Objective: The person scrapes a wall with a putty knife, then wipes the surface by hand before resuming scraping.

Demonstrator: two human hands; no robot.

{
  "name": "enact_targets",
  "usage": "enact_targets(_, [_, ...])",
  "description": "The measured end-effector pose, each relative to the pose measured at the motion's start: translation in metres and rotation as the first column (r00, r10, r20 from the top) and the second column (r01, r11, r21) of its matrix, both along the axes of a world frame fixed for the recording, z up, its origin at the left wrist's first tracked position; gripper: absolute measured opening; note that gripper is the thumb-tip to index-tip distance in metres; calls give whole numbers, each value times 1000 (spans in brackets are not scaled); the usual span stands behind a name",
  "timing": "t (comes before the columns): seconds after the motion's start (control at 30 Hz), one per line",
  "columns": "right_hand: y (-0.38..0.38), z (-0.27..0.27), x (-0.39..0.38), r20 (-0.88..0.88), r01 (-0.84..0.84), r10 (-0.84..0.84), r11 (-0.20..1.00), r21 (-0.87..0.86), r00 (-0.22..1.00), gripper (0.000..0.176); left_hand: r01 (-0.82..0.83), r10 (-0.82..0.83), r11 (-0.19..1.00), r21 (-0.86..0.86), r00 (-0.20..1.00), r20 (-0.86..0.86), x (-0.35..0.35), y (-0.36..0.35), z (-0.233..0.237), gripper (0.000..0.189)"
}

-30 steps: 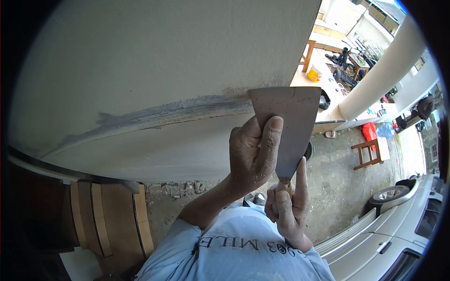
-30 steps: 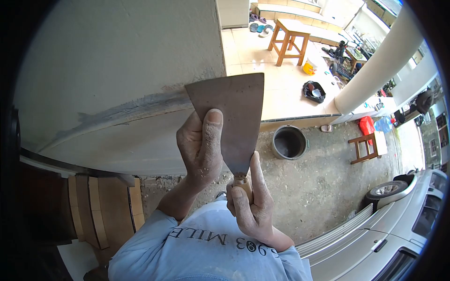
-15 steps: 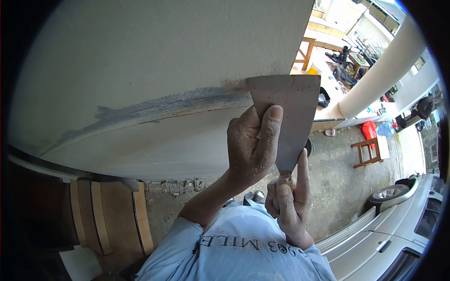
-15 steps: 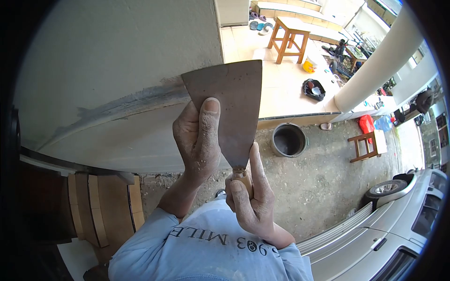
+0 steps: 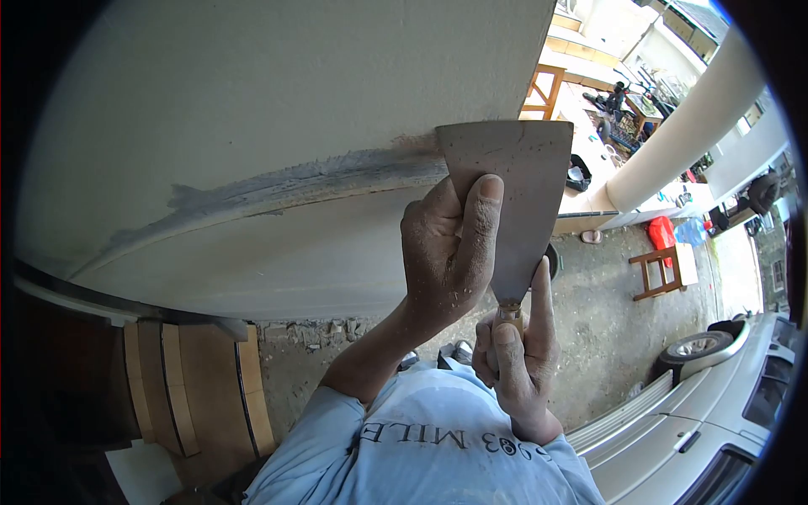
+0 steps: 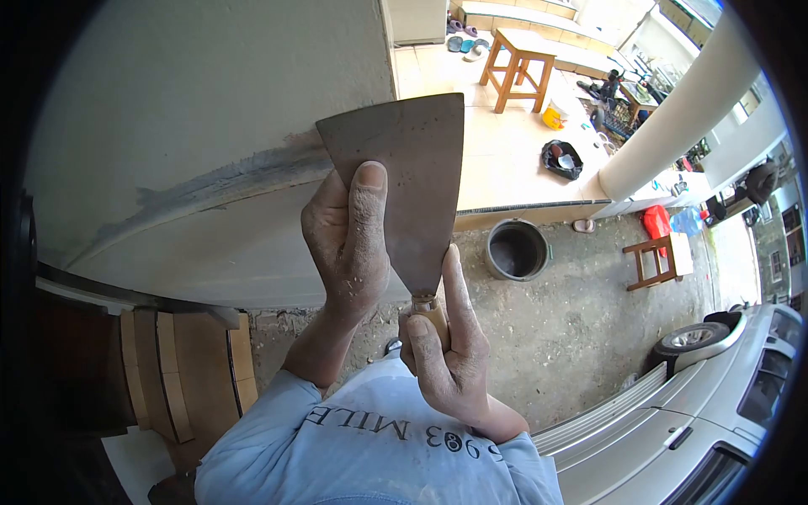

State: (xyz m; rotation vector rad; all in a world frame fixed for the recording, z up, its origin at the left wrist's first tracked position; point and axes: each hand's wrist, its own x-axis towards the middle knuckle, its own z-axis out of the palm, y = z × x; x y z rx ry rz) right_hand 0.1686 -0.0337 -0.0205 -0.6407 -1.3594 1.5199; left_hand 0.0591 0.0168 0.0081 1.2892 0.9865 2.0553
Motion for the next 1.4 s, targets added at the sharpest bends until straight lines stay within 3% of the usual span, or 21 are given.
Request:
enact_targets(0.47, [0,-1,1,21,50,-50,998,25,999,56,-78,88,994,77,987,-138,-2,9,-10,21])
enact_targets(0.57, [0,-1,-1,-6,54,-54,998,24,999,55,-52,57,994,95,997,-46,-1,10,-3,21])
enact_targets(0.7, [-2,-3,10,-22,4,-5,999,-46,1000,56,-44,49,998,45,993,-103,0,6,-9,21])
enact_targets(0.87, [2,2,-4,-19,87,-87,996,-6,996,53,-23,29,996,87,997,-74,-3,11,0,21])
enact_targets(0.97, [-3,-3,9,-54,25,-27,999,-38,998,54,-30,30,1000,1,991,-133,2,5,-8,21])
enact_targets(1.1, [2,1,5,-2,82,-82,997,-11,997,54,-57,65,997,61,989,-136,3,11,-3,22])
enact_targets(1.13, [1,0,4,-12,80,-80,997,-12,997,54,2,3,998,61,996,-87,2,11,1,21])
enact_targets(1.3, [-1,-5,12,-15,57,-58,997,-52,998,54,-52,61,997,59,986,-155,6,11,-12,22])
enact_targets(1.4, [6,1,9,-2,45,-45,999,21,999,54,-28,39,995,92,992,-117,5,16,-4,22])
